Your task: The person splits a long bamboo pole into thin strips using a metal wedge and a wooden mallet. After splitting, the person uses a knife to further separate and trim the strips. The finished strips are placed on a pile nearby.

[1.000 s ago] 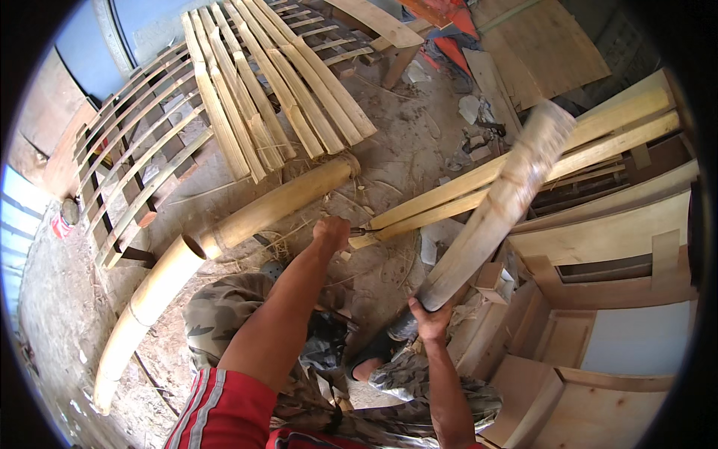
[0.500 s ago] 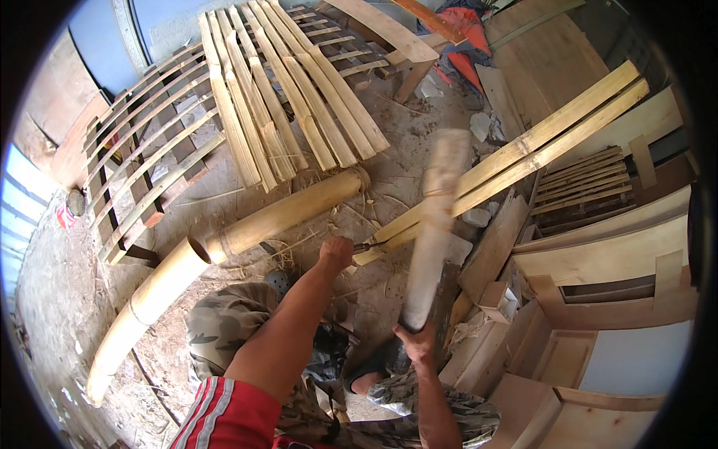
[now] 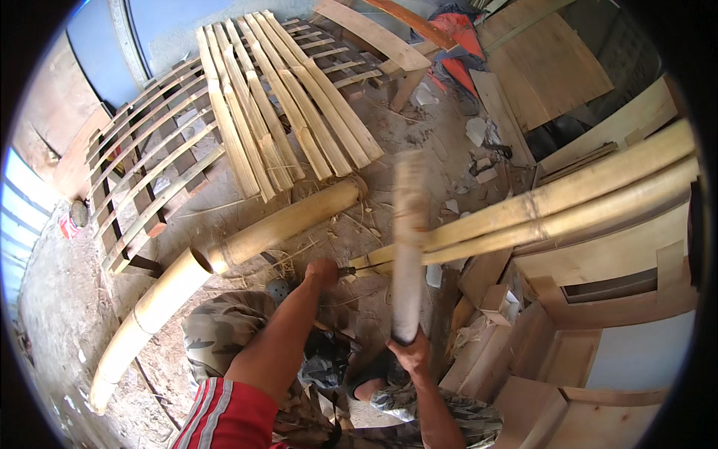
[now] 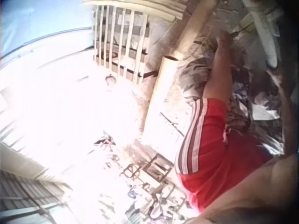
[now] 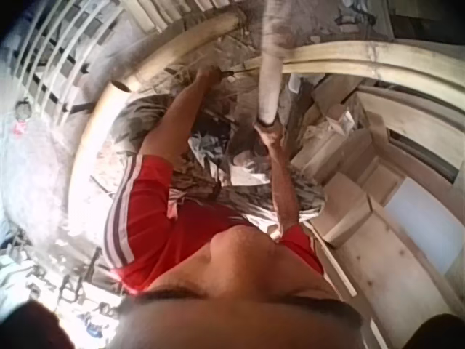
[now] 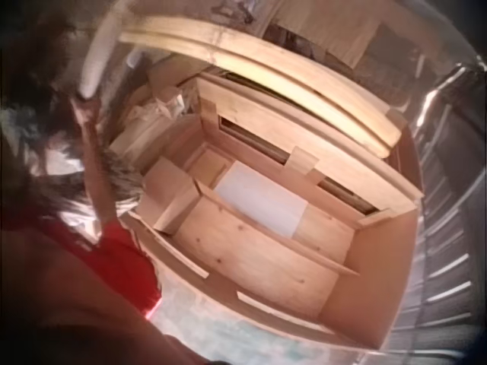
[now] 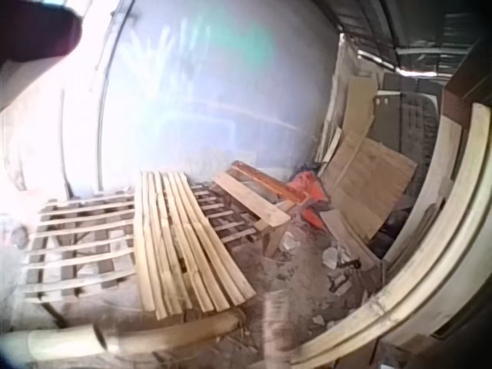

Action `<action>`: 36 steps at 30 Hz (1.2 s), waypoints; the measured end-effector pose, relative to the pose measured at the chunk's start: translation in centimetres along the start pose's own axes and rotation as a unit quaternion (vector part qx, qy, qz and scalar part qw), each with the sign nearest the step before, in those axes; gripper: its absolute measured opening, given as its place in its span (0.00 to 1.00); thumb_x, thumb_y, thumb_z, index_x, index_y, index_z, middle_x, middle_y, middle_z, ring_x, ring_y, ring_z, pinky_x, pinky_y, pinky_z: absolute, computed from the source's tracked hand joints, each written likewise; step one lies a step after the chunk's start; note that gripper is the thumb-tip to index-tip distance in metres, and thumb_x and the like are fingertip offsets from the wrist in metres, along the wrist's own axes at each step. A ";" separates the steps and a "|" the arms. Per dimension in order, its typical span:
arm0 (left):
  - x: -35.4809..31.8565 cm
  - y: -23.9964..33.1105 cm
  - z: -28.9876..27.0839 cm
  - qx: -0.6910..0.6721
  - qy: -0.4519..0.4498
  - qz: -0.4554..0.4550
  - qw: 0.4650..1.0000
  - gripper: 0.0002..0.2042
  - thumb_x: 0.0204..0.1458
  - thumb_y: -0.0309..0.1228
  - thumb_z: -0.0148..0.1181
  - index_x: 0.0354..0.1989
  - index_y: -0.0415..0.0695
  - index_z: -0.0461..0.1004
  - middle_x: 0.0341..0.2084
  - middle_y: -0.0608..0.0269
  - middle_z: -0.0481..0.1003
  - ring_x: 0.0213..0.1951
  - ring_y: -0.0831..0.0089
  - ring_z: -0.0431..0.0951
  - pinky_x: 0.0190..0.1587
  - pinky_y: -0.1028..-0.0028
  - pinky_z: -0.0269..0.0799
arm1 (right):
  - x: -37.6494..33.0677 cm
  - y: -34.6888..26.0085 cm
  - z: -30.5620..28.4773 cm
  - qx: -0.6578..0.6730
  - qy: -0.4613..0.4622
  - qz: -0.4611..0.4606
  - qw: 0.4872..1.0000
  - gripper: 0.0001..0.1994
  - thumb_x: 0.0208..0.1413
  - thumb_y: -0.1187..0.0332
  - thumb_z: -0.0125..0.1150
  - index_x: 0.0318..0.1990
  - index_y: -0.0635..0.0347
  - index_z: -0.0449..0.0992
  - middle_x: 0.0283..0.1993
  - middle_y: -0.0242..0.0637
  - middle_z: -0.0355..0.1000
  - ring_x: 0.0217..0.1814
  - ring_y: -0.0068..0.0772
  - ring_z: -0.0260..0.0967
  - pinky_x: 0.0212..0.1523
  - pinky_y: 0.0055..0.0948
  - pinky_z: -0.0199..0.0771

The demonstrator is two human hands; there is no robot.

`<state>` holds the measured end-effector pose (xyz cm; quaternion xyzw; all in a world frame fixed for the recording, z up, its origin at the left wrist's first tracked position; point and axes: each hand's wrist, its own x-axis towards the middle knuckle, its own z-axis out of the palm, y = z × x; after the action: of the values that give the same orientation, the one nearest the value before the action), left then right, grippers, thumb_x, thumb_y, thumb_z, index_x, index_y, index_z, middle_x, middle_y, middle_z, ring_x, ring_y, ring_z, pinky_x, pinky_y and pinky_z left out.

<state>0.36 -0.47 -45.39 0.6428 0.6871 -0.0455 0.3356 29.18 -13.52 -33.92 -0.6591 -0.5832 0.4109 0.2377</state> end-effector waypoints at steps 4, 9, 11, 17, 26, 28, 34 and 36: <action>-2.2 1.5 -0.1 -0.020 -0.015 -0.002 1.000 0.12 0.49 0.34 0.57 0.39 0.45 0.81 0.38 0.50 0.80 0.44 0.55 0.80 0.47 0.61 0.76 | -1.2 0.9 -0.2 0.095 0.058 -0.067 0.991 0.30 0.36 0.62 0.76 0.47 0.68 0.72 0.37 0.49 0.78 0.41 0.42 0.78 0.43 0.36 0.76; -2.2 2.1 -0.8 -0.018 -0.011 0.005 1.000 0.12 0.49 0.35 0.58 0.39 0.45 0.81 0.38 0.51 0.80 0.44 0.55 0.80 0.46 0.60 0.76 | -1.3 4.3 -0.2 -0.244 -0.083 0.094 0.962 0.35 0.33 0.57 0.77 0.49 0.67 0.72 0.42 0.53 0.77 0.47 0.51 0.76 0.48 0.41 0.74; -2.1 1.5 -0.4 -0.005 -0.044 -0.010 0.999 0.13 0.49 0.36 0.58 0.39 0.45 0.81 0.37 0.52 0.80 0.43 0.55 0.80 0.46 0.60 0.76 | -0.6 1.3 -0.1 -0.235 -0.110 0.100 0.961 0.36 0.31 0.57 0.77 0.51 0.66 0.72 0.45 0.53 0.77 0.49 0.49 0.75 0.50 0.39 0.73; -1.7 2.4 -1.1 -0.082 -0.005 -0.020 0.996 0.19 0.49 0.50 0.62 0.37 0.46 0.81 0.36 0.52 0.80 0.42 0.55 0.80 0.45 0.58 0.75 | -1.4 2.7 -1.8 0.002 0.062 -0.036 0.997 0.31 0.34 0.60 0.78 0.46 0.67 0.73 0.39 0.49 0.78 0.43 0.42 0.78 0.44 0.37 0.75; -1.1 1.9 -1.6 -0.095 0.046 0.045 0.993 0.26 0.47 0.56 0.61 0.39 0.44 0.80 0.37 0.46 0.79 0.44 0.51 0.79 0.49 0.57 0.73 | -0.8 8.7 -3.5 0.264 0.276 -0.020 0.924 0.41 0.39 0.72 0.77 0.61 0.73 0.59 0.59 0.49 0.64 0.59 0.44 0.64 0.61 0.39 0.64; -1.1 1.5 -1.9 -0.093 0.040 0.028 0.994 0.25 0.46 0.55 0.62 0.39 0.44 0.80 0.37 0.46 0.79 0.45 0.51 0.78 0.49 0.57 0.73 | 0.6 5.5 -4.8 0.191 0.261 0.000 0.946 0.41 0.39 0.71 0.77 0.61 0.74 0.59 0.58 0.50 0.65 0.58 0.44 0.65 0.60 0.39 0.65; -0.7 0.5 -0.5 -0.091 0.046 0.028 0.994 0.20 0.48 0.50 0.62 0.36 0.43 0.81 0.36 0.46 0.79 0.42 0.51 0.79 0.46 0.57 0.74 | 6.5 -3.9 -9.8 0.182 0.215 -0.080 0.956 0.34 0.42 0.72 0.74 0.56 0.73 0.64 0.51 0.48 0.70 0.52 0.41 0.69 0.55 0.37 0.68; -0.9 0.6 -0.3 -0.098 0.042 0.023 0.994 0.18 0.49 0.47 0.61 0.35 0.43 0.81 0.34 0.47 0.80 0.41 0.51 0.80 0.45 0.57 0.75 | 7.0 -4.2 -9.4 0.227 0.202 -0.074 0.950 0.32 0.42 0.71 0.73 0.56 0.72 0.64 0.50 0.47 0.70 0.51 0.40 0.69 0.55 0.36 0.68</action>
<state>0.72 -1.03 -44.45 0.6242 0.6865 0.0569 0.3684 34.34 -4.34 -27.30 -0.6120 -0.4612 0.3717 0.5240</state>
